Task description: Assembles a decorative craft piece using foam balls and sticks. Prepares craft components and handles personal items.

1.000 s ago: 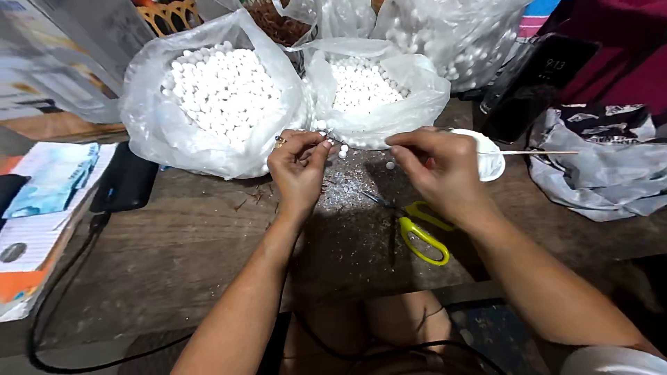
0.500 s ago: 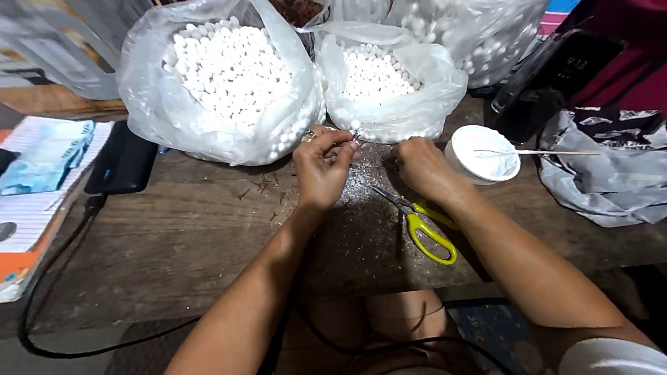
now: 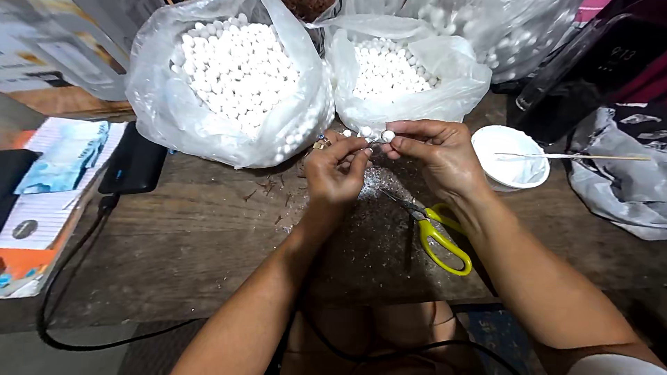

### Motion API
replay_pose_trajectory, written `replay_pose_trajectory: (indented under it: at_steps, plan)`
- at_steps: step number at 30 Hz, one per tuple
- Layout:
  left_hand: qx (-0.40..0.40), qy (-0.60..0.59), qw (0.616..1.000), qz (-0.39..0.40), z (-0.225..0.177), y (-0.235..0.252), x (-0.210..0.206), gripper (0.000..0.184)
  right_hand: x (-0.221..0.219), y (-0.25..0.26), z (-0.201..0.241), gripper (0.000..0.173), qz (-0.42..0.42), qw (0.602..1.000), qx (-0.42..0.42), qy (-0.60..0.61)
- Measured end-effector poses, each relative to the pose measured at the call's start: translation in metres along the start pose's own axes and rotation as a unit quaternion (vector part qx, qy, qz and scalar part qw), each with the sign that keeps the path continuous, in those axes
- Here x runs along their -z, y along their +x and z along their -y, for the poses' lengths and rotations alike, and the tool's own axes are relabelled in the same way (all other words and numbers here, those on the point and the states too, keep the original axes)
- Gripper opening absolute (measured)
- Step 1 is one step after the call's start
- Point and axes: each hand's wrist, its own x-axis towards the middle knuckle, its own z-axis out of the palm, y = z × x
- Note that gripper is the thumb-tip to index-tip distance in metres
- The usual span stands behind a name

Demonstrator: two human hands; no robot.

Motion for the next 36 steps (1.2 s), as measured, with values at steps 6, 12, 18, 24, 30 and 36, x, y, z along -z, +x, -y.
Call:
replay_pose_trajectory:
  at_steps: [6,12,18,24,30,36]
  plan:
    - [-0.033,0.019,0.999,-0.017,-0.0007,0.0008,-0.0031,0.008,-0.0001,0.0003,-0.0014,0.021,0.002,1.0,-0.018,0.018]
    - [-0.032,0.028,0.999,-0.016,-0.0011,0.0003,-0.0035,0.008,-0.0018,-0.0004,-0.0022,0.02,0.003,1.0,-0.009,0.002]
    - [-0.023,0.034,0.999,-0.008,-0.0017,-0.0003,-0.0031,0.008,-0.0022,-0.0009,-0.0013,0.021,0.004,1.0,-0.005,0.002]
    - [-0.034,0.059,0.998,0.001,-0.0013,-0.0012,-0.0027,0.009,-0.0006,-0.0008,-0.0044,0.019,0.014,0.999,0.029,-0.022]
    - [-0.044,0.038,0.998,0.003,-0.0008,-0.0011,-0.0037,0.008,0.0007,-0.0015,-0.0051,0.019,0.015,0.998,0.047,-0.031]
    - [-0.071,0.07,0.995,-0.013,0.0019,-0.0004,-0.0019,0.009,-0.0008,-0.0046,-0.0039,0.017,0.024,0.997,0.05,-0.052]
